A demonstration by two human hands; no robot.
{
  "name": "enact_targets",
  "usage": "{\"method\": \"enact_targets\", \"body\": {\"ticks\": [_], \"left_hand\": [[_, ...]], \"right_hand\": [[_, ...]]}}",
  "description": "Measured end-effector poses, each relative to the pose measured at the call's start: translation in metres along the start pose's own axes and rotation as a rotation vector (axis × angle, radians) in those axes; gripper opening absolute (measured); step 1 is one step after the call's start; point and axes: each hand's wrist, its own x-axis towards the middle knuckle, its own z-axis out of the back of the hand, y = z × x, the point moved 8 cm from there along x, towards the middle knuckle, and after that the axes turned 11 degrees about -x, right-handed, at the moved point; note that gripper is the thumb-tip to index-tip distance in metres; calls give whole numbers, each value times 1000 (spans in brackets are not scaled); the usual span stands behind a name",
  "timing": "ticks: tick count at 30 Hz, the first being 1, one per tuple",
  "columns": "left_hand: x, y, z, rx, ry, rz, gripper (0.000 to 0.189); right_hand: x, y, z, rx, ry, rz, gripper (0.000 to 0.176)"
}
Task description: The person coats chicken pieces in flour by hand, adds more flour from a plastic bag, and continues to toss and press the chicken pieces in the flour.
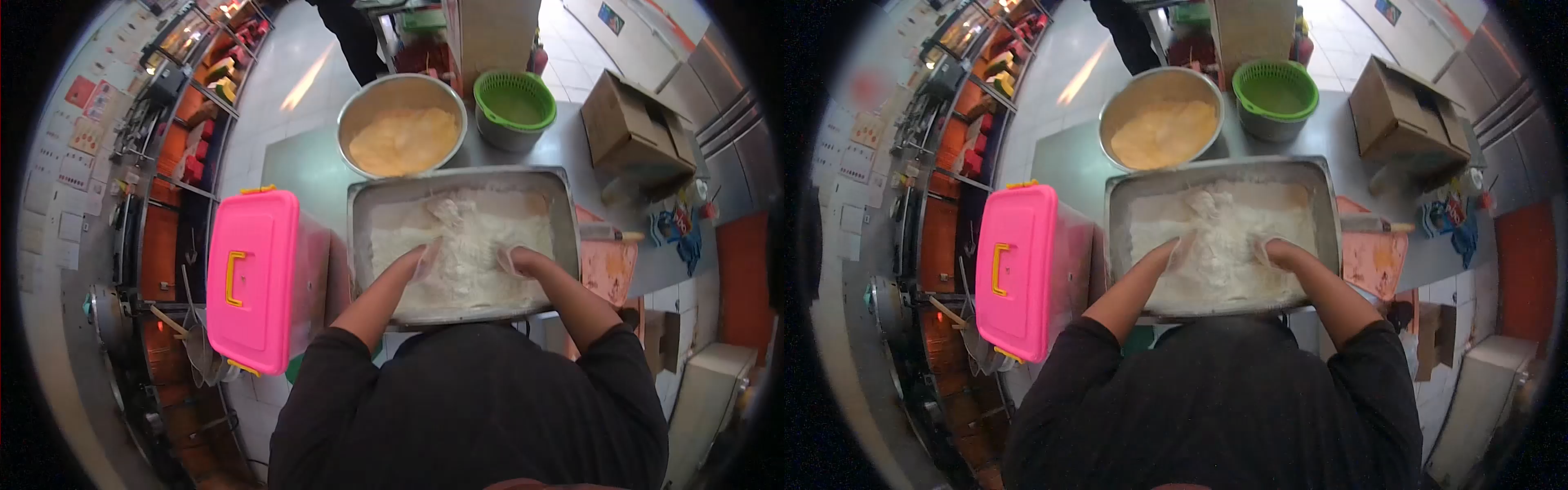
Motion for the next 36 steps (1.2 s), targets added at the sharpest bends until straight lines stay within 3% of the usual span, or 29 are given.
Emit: {"method": "enact_targets", "body": {"ticks": [1, 4, 7, 9, 10, 12, 13, 15, 17, 18, 21, 23, 25, 26, 29, 32, 35, 36], "left_hand": [[-31, -4, -41, -156, 53, 102, 61], [11, 15, -37, -351, 33, -44, 56], [18, 13, -11, -133, 15, -92, 50], [-26, -29, -6, 217, -184, -334, 49], [-49, -52, -6, 392, -282, -459, 48], [-46, -64, 4, 472, -271, -493, 52], [-45, -67, 6, 511, -267, -512, 54], [-48, -60, 4, 126, -243, -464, 53], [-74, -62, -16, -171, -249, -367, 57], [-78, -63, -18, -55, -299, -379, 58], [-68, -61, -6, 168, -418, -427, 61], [-21, -50, 37, 145, -466, -486, 61], [-63, -94, 33, 510, -536, -488, 61], [-79, -108, 30, 694, -566, -481, 61], [-83, -120, 19, 1236, -858, -1071, 44], [-41, -114, 27, 1109, -676, -924, 37], [-46, -125, 6, 1316, -322, -577, 37], [-53, -129, 7, 1276, -344, -621, 32]], "right_hand": [[2, 8, -11, -86, -19, 52, 43], [-2, 51, -32, -359, -26, 214, 40], [-28, 85, -28, -658, 31, 356, 37], [-34, 93, -14, -897, 8, 493, 35], [-36, 96, -3, -1030, -69, 453, 35], [-39, 101, 15, -1299, -220, 369, 39], [-37, 103, 17, -1255, -238, 358, 40], [-34, 112, 14, -1167, -278, 339, 42], [-34, 118, 4, -796, -329, 361, 47], [-34, 121, 1, -609, -353, 370, 50], [-24, 117, -5, -551, -390, 173, 56], [-20, 112, 1, -150, -295, 331, 59], [-15, 109, -2, 194, -131, 398, 58], [-16, 101, 1, 195, -134, 316, 39], [-45, 109, 5, -565, -317, 29, 33], [1, 95, -24, -1022, -379, 333, 33], [-23, 102, -21, -833, -475, 66, 37], [-57, 123, -20, -802, -508, 71, 41]]}}
